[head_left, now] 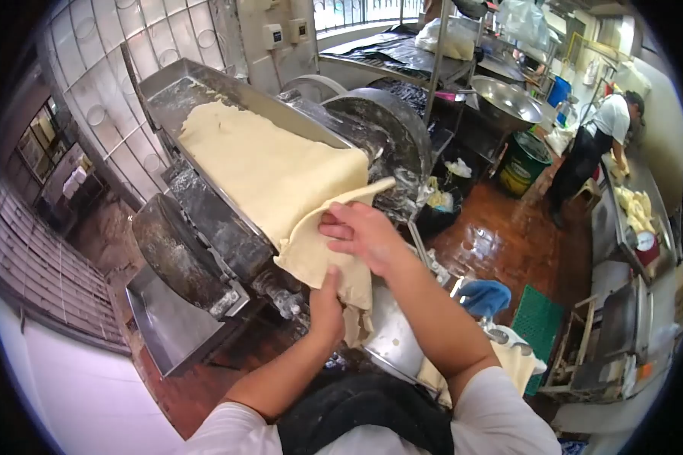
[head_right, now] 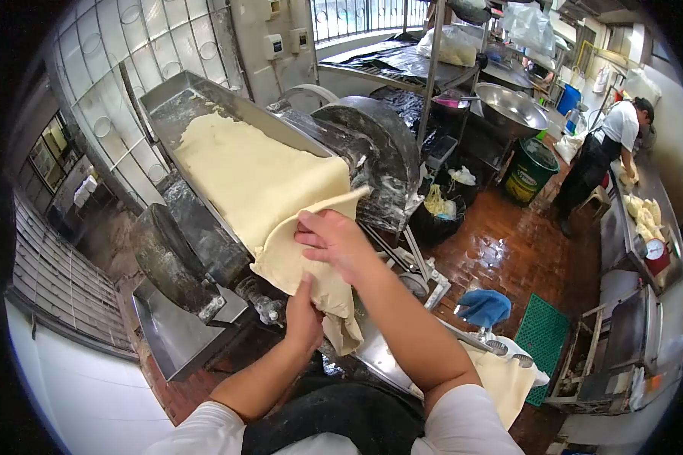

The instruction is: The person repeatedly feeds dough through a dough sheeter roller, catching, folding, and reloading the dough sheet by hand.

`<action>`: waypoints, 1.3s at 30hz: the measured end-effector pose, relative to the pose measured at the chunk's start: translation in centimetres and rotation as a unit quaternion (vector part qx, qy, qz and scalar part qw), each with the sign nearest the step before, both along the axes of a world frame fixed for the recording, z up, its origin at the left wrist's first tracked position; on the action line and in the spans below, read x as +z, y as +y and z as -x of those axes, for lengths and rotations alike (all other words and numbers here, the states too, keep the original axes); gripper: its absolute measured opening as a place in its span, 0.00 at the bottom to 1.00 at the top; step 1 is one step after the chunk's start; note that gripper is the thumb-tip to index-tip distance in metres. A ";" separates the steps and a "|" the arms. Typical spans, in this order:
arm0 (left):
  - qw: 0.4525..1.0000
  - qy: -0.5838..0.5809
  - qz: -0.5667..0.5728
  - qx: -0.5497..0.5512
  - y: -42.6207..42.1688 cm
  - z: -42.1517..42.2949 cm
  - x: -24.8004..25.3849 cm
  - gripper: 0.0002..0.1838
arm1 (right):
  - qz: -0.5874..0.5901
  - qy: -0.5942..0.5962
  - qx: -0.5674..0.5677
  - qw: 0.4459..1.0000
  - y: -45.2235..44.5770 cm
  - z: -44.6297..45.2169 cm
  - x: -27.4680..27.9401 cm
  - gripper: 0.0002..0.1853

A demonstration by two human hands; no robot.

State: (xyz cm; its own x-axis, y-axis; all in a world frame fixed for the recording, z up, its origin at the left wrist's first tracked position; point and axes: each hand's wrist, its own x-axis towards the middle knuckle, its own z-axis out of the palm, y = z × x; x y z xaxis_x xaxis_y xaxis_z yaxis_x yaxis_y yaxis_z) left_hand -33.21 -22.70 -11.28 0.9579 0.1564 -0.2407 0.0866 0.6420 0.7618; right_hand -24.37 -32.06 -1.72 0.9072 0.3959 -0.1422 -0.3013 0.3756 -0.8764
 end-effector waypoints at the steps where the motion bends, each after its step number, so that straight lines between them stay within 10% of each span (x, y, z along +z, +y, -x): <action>1: 1.000 0.010 0.029 -0.002 -0.2 0.2 0.9 0.27 | 0.006 -0.019 -0.009 1.000 -1.7 0.2 -0.3 0.18; 5: 0.994 0.023 0.105 -0.019 -0.7 0.9 3.1 0.27 | 0.084 0.063 -0.296 0.949 -10.8 0.2 -9.2 0.24; 9: 0.981 0.007 0.184 -0.060 -1.3 1.2 5.0 0.28 | -0.043 0.484 -0.172 0.857 -12.3 7.7 -29.0 0.42; 12: 0.961 -0.002 0.228 -0.159 -0.6 1.0 6.1 0.28 | -0.167 0.233 -0.080 0.955 -9.8 11.7 -31.6 0.36; 16: 0.978 -0.001 0.116 -0.171 0.0 0.5 6.1 0.28 | -0.278 0.311 -0.087 0.905 -13.2 14.3 -23.8 0.26; 18: 0.985 0.021 0.080 -0.152 0.6 0.7 5.5 0.26 | -0.142 0.329 -0.156 0.921 -18.6 15.4 -25.8 0.23; 30: 0.941 -0.064 0.237 -0.234 3.5 -0.6 8.1 0.33 | -0.197 0.047 -0.393 0.897 -24.9 22.9 6.3 0.25; 39: 0.963 -0.124 0.146 -0.192 6.4 -7.2 17.1 0.26 | -0.119 -0.181 -0.349 0.912 -24.3 19.4 13.7 0.23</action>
